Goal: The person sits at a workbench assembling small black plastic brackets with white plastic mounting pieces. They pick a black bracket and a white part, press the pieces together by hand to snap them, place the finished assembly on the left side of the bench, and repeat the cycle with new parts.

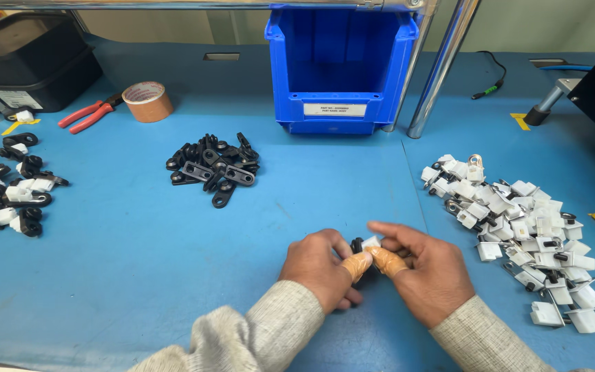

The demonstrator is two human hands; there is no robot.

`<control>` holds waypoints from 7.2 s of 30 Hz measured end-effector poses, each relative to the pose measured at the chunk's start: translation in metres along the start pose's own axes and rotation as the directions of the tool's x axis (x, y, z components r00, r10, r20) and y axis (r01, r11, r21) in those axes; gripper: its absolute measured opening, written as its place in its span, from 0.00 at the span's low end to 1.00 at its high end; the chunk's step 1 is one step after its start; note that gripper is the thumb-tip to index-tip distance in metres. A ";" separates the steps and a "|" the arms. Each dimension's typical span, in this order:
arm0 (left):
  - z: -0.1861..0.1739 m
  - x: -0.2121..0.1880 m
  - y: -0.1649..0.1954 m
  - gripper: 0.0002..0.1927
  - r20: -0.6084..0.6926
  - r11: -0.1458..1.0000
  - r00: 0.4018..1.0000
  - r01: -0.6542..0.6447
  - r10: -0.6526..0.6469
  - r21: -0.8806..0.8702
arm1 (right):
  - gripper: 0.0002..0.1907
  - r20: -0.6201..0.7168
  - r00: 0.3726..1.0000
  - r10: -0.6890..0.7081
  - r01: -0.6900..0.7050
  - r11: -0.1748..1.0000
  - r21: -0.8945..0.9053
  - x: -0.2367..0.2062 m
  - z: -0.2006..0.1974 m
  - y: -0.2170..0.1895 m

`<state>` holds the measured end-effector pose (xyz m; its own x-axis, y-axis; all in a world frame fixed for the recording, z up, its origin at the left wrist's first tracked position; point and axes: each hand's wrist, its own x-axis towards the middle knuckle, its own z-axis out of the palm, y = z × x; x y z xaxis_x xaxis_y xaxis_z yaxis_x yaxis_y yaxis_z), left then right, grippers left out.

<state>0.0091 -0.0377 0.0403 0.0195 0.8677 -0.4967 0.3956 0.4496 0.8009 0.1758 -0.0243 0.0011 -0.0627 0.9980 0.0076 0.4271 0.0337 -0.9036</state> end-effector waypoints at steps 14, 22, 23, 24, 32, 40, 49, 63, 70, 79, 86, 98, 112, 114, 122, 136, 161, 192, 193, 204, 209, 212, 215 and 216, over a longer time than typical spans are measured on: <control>-0.001 0.009 -0.025 0.20 -0.058 0.948 0.964 -0.267 0.261 -0.171 | 0.16 0.081 0.994 0.069 -0.077 0.992 0.099 0.004 -0.007 -0.008; 0.000 0.002 -0.033 0.19 -0.134 0.864 0.855 -0.488 0.502 0.124 | 0.11 0.100 0.920 0.378 -0.389 0.856 0.340 0.007 -0.004 -0.009; 0.001 0.002 -0.034 0.20 -0.131 0.871 0.862 -0.480 0.490 0.102 | 0.11 0.089 0.913 0.398 -0.404 0.850 0.338 0.006 -0.003 -0.009; 0.002 0.002 -0.035 0.20 -0.127 0.878 0.869 -0.471 0.478 0.080 | 0.11 0.077 0.905 0.418 -0.419 0.844 0.335 0.005 -0.001 -0.010; 0.012 0.007 -0.040 0.28 -0.083 0.916 0.969 -0.249 0.235 -0.316 | 0.13 0.021 0.965 0.260 -0.258 0.938 0.233 -0.002 0.013 -0.012; 0.005 0.010 -0.036 0.26 -0.035 0.823 0.998 -0.068 0.059 -0.564 | 0.16 0.330 0.794 0.510 -0.607 0.690 0.395 0.009 0.002 0.013; 0.004 0.007 -0.036 0.27 0.013 0.928 0.992 -0.112 0.124 -0.355 | 0.11 0.527 0.722 0.449 -0.664 0.663 0.345 0.026 0.001 0.043; 0.013 0.017 -0.048 0.19 -0.069 0.906 0.997 -0.064 0.038 -0.418 | 0.17 -0.015 0.809 -0.588 0.514 0.719 -0.467 -0.041 0.027 0.023; 0.011 0.017 -0.053 0.23 0.011 0.848 0.994 -0.085 0.106 -0.523 | 0.16 0.158 0.903 0.400 -0.430 0.828 0.361 -0.026 0.018 0.023; 0.023 0.007 -0.045 0.16 -0.212 0.862 0.976 -0.145 0.044 -0.486 | 0.14 0.044 0.852 0.521 -0.497 0.781 0.379 -0.013 0.037 0.021; 0.022 0.014 -0.053 0.17 -0.180 0.862 0.982 -0.142 0.060 -0.487 | 0.14 0.163 0.866 0.473 -0.500 0.805 0.319 -0.015 0.028 0.006; -0.007 0.006 -0.043 0.18 0.197 0.660 0.980 0.142 0.010 -0.738 | 0.13 0.053 0.955 0.292 -0.295 0.918 0.264 0.010 0.018 -0.005; 0.005 -0.007 -0.033 0.19 0.236 0.535 0.971 0.211 -0.021 -0.818 | 0.15 0.134 0.873 0.469 -0.467 0.727 0.503 -0.001 0.027 -0.001; 0.004 -0.006 -0.033 0.18 0.202 0.574 0.978 0.199 -0.059 -0.794 | 0.14 0.119 0.880 0.460 -0.456 0.747 0.483 0.001 0.029 0.001; 0.005 -0.007 -0.034 0.19 0.233 0.471 0.969 0.246 -0.087 -0.847 | 0.16 0.089 0.874 0.477 -0.448 0.722 0.528 -0.001 0.028 -0.001; 0.012 -0.006 -0.032 0.17 0.072 0.525 0.979 0.164 -0.192 -0.835 | 0.11 -0.010 0.882 0.471 -0.400 0.760 0.513 0.005 0.051 0.005; 0.015 0.004 -0.042 0.18 -0.067 0.865 0.993 0.050 -0.096 -0.500 | 0.13 -0.047 0.885 0.463 -0.417 0.833 0.365 0.015 0.043 0.019; 0.008 -0.009 -0.022 0.20 -0.075 0.973 0.991 0.094 -0.112 -0.212 | 0.12 0.249 0.927 0.279 -0.345 0.896 0.279 0.026 0.013 0.031; 0.009 -0.009 -0.022 0.19 -0.086 0.972 0.990 0.092 -0.113 -0.215 | 0.12 0.209 0.933 0.293 -0.345 0.891 0.294 0.025 0.017 0.029; 0.016 0.008 -0.043 0.14 0.032 0.772 0.987 0.141 -0.154 -0.620 | 0.20 0.152 0.862 0.484 -0.500 0.764 0.407 0.020 0.018 0.007; 0.018 0.006 -0.044 0.14 0.018 0.767 0.994 0.094 -0.107 -0.635 | 0.12 0.143 0.894 0.425 -0.446 0.873 0.195 0.020 0.022 0.013; 0.020 0.001 -0.039 0.14 -0.046 0.819 0.990 0.084 -0.133 -0.568 | 0.09 0.119 0.909 0.400 -0.417 0.875 0.245 0.026 0.029 0.016; 0.020 -0.001 -0.034 0.15 -0.096 0.853 0.984 0.077 -0.147 -0.516 | 0.07 0.007 0.899 0.438 -0.419 0.855 0.306 0.026 0.038 0.016; 0.021 -0.001 -0.032 0.15 -0.107 0.861 0.984 0.072 -0.145 -0.504 | 0.07 -0.046 0.886 0.462 -0.425 0.847 0.320 0.025 0.041 0.015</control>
<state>0.0154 -0.0577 0.0081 -0.1365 0.8107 -0.5693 -0.1209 0.5567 0.8218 0.1437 -0.0009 -0.0297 0.1833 0.9019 -0.3912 0.0997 -0.4130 -0.9053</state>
